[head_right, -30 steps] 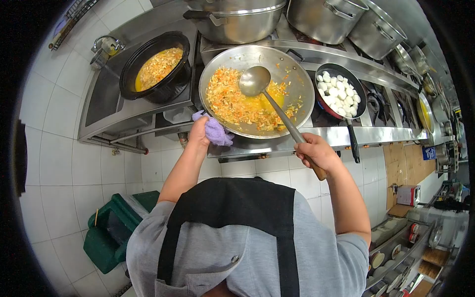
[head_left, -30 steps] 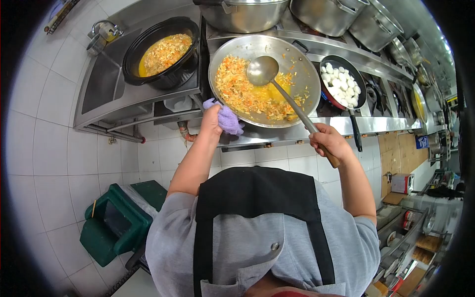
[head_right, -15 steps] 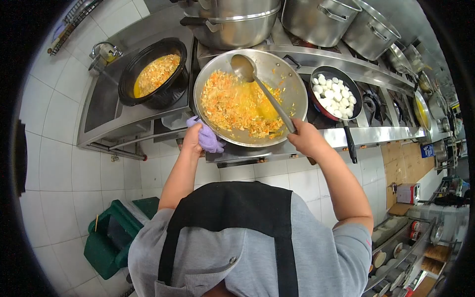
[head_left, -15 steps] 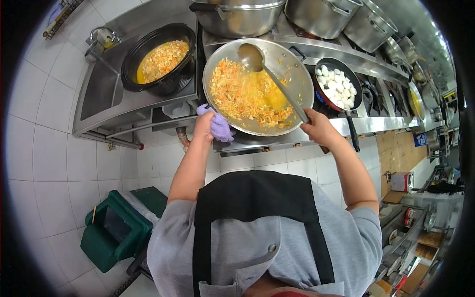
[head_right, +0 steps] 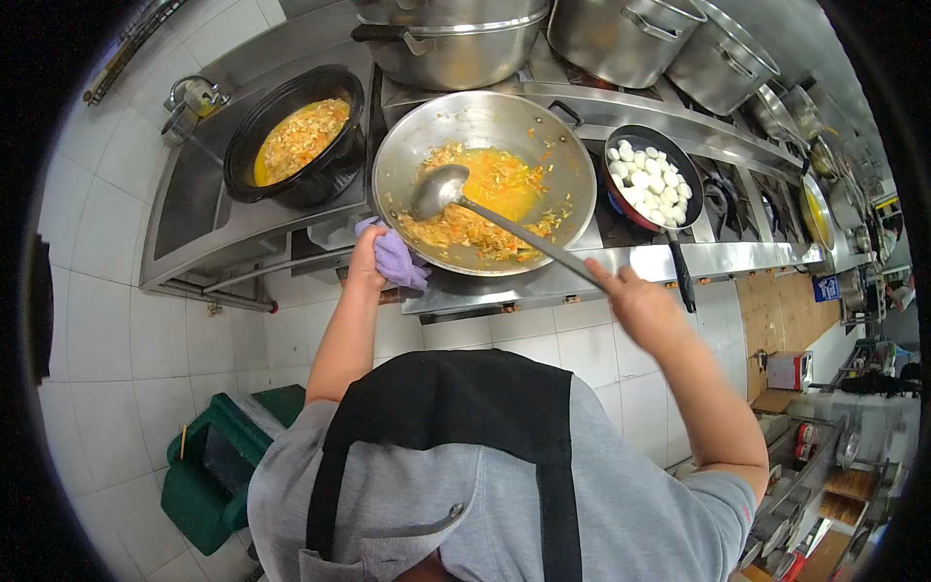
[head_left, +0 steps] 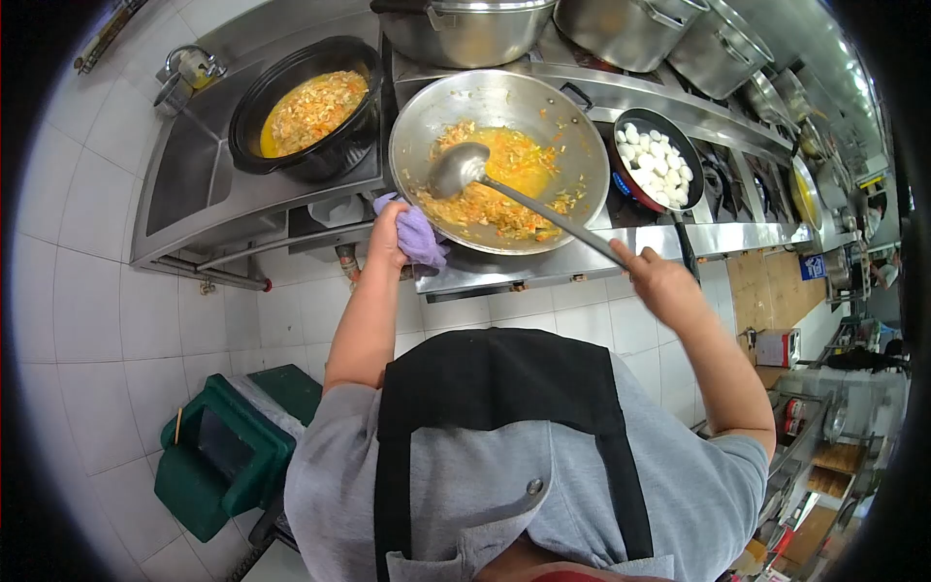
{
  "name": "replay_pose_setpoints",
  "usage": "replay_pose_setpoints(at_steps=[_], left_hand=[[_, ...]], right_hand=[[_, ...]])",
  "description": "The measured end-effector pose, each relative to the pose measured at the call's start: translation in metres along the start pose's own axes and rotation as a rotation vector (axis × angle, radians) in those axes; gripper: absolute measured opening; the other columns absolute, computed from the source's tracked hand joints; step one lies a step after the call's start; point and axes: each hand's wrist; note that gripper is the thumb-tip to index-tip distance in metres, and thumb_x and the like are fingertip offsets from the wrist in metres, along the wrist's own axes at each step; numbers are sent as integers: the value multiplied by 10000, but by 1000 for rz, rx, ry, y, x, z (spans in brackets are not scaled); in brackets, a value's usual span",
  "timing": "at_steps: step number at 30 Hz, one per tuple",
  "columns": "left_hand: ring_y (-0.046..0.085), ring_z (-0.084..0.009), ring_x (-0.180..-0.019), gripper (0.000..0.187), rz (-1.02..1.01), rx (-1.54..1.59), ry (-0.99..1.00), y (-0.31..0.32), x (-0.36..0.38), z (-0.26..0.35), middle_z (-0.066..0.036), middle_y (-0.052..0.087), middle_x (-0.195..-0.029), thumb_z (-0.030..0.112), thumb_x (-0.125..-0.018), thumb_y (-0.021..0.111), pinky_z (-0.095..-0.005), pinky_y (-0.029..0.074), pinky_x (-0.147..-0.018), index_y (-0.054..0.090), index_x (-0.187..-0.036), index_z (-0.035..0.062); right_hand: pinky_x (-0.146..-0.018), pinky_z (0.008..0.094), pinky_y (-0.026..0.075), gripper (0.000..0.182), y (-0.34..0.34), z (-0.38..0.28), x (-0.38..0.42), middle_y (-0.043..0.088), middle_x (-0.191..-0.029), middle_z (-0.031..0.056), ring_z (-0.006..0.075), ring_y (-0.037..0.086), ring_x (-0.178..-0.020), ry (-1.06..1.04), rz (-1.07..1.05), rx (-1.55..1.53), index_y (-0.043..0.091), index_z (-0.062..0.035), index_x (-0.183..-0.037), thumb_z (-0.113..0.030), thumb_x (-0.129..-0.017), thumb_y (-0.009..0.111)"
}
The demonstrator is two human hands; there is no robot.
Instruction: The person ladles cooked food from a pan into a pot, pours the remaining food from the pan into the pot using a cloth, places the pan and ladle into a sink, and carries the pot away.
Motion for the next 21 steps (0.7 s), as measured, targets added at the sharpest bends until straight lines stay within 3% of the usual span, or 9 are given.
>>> replay_pose_setpoints(at_steps=[6,15,18,21], left_hand=[[614,-228,-884,506,42,-83,59,18,23,6,-87,621,-971,495,-820,645,-386,510,-790,549,-1046,53],[596,-235,-938,631,117,16,34,23,16,6,-97,619,-998,605,-764,625,-414,491,-836,552,-1059,52],[590,-238,-966,564,49,28,-65,30,22,19,-99,619,-1011,553,-817,613,-413,479,-862,555,-1070,52],[584,-237,-994,416,-222,127,-66,20,38,33,-106,619,-1041,394,-865,595,-407,463,-897,556,-1085,43]], right_hand=[[-627,440,509,601,-7,9,6,558,-842,141,328,609,-677,151,11,-1,394,-242,-1377,-85,-823,569],[-623,442,511,603,45,-27,4,562,-868,126,340,606,-695,39,149,-240,399,-283,-1370,-94,-824,569],[-612,430,511,601,45,0,22,557,-860,118,326,603,-682,102,99,-65,400,-299,-1369,-94,-829,563],[-625,426,512,609,38,15,38,556,-869,111,308,611,-703,183,66,-10,403,-322,-1364,-97,-826,578]])
Point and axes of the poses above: each hand's wrist, its own x-axis away from the middle knuckle, its own y-axis out of the palm, z = x × y
